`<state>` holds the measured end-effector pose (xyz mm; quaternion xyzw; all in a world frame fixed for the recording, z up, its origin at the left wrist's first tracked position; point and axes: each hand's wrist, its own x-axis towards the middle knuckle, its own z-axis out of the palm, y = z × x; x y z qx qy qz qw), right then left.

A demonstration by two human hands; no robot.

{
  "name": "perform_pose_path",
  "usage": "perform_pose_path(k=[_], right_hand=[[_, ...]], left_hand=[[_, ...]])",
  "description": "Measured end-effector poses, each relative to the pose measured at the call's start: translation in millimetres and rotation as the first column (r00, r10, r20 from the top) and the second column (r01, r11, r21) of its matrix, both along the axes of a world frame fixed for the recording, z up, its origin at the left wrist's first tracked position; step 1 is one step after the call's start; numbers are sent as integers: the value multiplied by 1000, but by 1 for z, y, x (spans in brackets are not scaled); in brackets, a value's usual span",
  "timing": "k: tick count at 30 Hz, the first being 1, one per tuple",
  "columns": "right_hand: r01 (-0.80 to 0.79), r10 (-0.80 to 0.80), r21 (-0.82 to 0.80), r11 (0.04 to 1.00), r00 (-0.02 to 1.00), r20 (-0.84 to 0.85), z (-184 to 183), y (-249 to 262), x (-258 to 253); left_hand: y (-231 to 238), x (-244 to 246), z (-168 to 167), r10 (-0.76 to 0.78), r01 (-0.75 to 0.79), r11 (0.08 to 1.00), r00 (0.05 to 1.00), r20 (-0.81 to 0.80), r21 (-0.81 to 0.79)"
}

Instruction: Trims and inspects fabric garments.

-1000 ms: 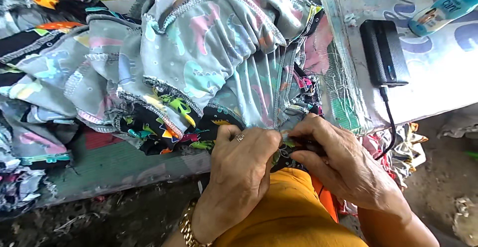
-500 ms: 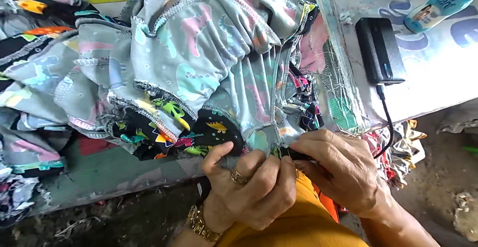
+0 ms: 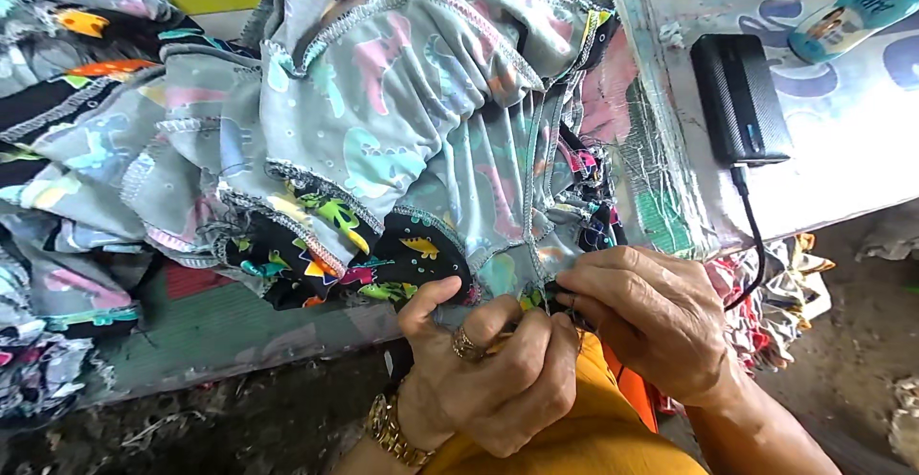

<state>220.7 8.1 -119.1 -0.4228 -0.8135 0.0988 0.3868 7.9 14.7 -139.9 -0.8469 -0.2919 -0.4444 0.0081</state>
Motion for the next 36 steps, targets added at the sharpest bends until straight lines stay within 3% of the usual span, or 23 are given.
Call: perform_pose_path(k=[2, 4, 7, 11, 14, 17, 20, 23, 27, 32, 36], right_hand=[[-94, 69, -157, 983, 986, -153, 5, -1, 7], [-329, 167, -285, 900, 865, -473, 16, 0, 17], [-464, 217, -231, 855, 725, -654, 32, 8, 14], [-420, 208, -293, 859, 809, -549, 29, 30, -6], [-431, 168, -385, 816, 815, -555, 21, 39, -8], [-433, 154, -399, 808, 809, -567, 19, 37, -6], [-423, 154, -395, 816, 817, -556, 17, 36, -5], [-391, 157, -400, 829, 849, -504, 16, 34, -5], [-352, 193, -387, 852, 899, -393, 13, 33, -2], [-357, 282, -348, 867, 926, -250, 13, 34, 2], [-328, 309, -267, 906, 944, -113, 14, 34, 2]], left_hand=[[-1, -2, -1, -7, 7, 1000, 1000, 6, -17], [0, -4, 0, -26, 27, 999, 999, 28, -27], [-1, -5, 1, -79, 81, 995, 996, 37, -62], [-3, -9, 6, -119, 136, 975, 987, 104, -176], [-2, -9, 14, 30, 3, 969, 991, 129, -248], [2, -3, 22, 188, -189, 934, 982, -35, -304], [8, 3, 25, 238, -294, 924, 942, -237, -243], [9, 1, 32, 265, -342, 924, 896, -357, -173], [5, -6, 34, 276, -355, 925, 873, -402, -136], [-2, -18, 35, 168, -286, 901, 924, -344, -327], [-6, -24, 35, 122, -195, 839, 977, -174, -508]])
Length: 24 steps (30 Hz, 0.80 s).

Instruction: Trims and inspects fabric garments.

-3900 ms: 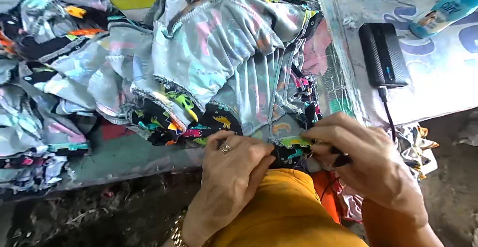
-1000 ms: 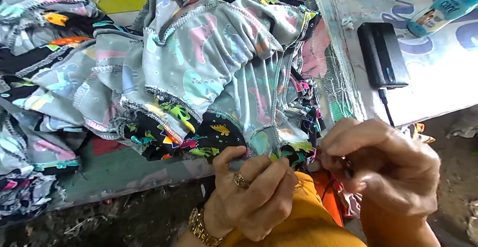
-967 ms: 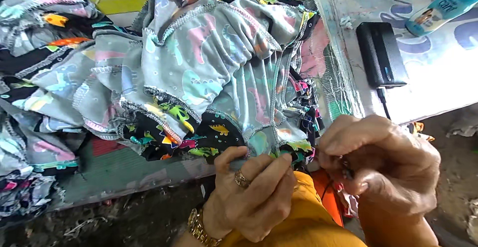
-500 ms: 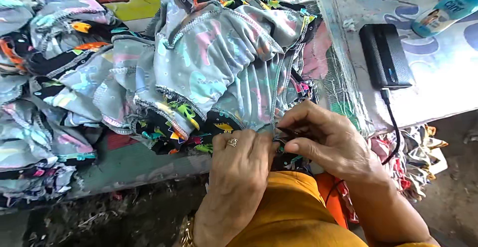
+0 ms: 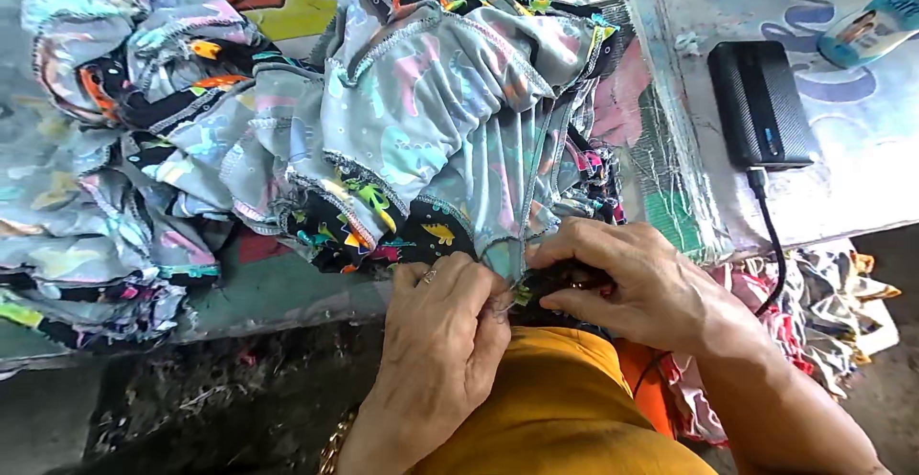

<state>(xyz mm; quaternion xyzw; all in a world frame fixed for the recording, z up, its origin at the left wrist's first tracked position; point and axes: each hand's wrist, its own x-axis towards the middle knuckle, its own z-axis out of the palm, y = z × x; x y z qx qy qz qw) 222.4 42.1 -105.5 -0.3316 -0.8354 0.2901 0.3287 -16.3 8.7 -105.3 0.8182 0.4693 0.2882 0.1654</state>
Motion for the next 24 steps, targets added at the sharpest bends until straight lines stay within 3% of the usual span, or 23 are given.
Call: perform_pose_path(k=[3, 8, 13, 20, 22, 24], right_hand=[[22, -29, 103, 994, 998, 62, 1, -5, -2], [133, -151, 296, 946, 988, 39, -11, -19, -6], [222, -243, 368, 903, 970, 12, -18, -27, -7], [220, -258, 440, 871, 966, 26, -21, -29, -8], [184, -240, 391, 902, 966, 98, -14, -32, -2], [96, -137, 240, 966, 977, 162, 0, -37, 15]], left_hand=[[-5, 6, -4, 66, -69, 997, 995, 81, 41], [-17, 25, -14, 137, -133, 917, 990, 16, 375], [-17, 34, -16, 95, -93, 899, 995, 16, 428], [-20, 38, -16, 20, -23, 923, 1000, 13, 385], [-25, 32, -12, -107, 120, 949, 992, -63, 291], [-30, 22, -5, -343, 357, 932, 924, -171, 60]])
